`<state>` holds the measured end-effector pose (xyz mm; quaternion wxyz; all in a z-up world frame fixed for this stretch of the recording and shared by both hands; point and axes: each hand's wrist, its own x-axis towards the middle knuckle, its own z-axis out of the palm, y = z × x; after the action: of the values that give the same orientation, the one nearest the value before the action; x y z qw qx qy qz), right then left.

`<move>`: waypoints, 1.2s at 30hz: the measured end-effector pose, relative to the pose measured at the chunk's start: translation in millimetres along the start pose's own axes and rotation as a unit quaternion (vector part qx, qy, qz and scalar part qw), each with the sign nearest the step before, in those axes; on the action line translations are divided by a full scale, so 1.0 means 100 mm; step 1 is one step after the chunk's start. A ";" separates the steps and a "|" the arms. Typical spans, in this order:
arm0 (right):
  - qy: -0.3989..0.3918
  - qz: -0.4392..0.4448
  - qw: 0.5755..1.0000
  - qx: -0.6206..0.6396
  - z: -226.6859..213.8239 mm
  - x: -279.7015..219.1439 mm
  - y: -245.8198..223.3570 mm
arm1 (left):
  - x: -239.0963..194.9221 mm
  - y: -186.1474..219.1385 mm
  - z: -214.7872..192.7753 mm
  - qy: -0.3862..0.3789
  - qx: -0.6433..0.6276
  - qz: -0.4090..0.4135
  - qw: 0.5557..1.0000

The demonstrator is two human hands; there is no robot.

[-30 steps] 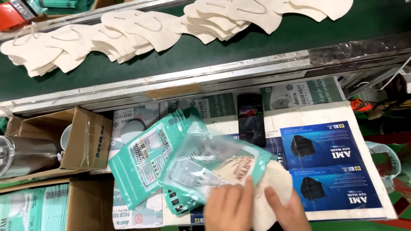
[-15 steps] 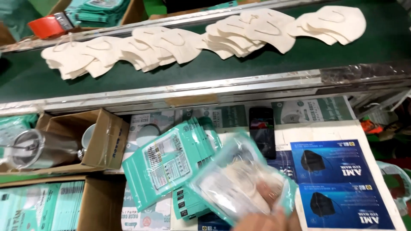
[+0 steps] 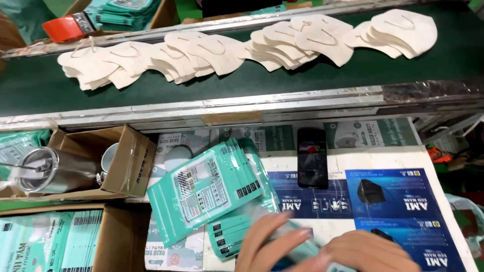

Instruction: The person picks up face mask components and packaged masks from a conveyor belt and organizes them into stacks and cardboard boxes.

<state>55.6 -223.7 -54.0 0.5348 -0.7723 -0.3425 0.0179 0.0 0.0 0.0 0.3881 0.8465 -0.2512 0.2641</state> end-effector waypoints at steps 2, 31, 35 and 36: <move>0.062 -0.057 0.989 -0.119 0.00 -0.06 -0.05 | 0.11 -0.22 -0.01 0.058 -0.013 0.022 0.998; 0.143 -0.096 0.974 -0.147 0.53 0.54 -0.26 | -2.04 -1.41 0.81 -0.155 0.016 -0.192 0.969; 0.091 -0.115 0.978 -0.151 0.74 0.47 0.08 | -1.40 -1.34 0.12 -0.270 -0.043 -0.193 0.942; 0.124 -0.105 0.975 -0.153 0.83 0.50 0.09 | -1.21 -1.27 -0.02 -0.273 -0.027 -0.221 0.936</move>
<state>65.7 -130.8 -80.5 0.4478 -0.8006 -0.3514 -0.1871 -8.9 101.1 -143.1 0.3755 0.9096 -0.1606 -0.0767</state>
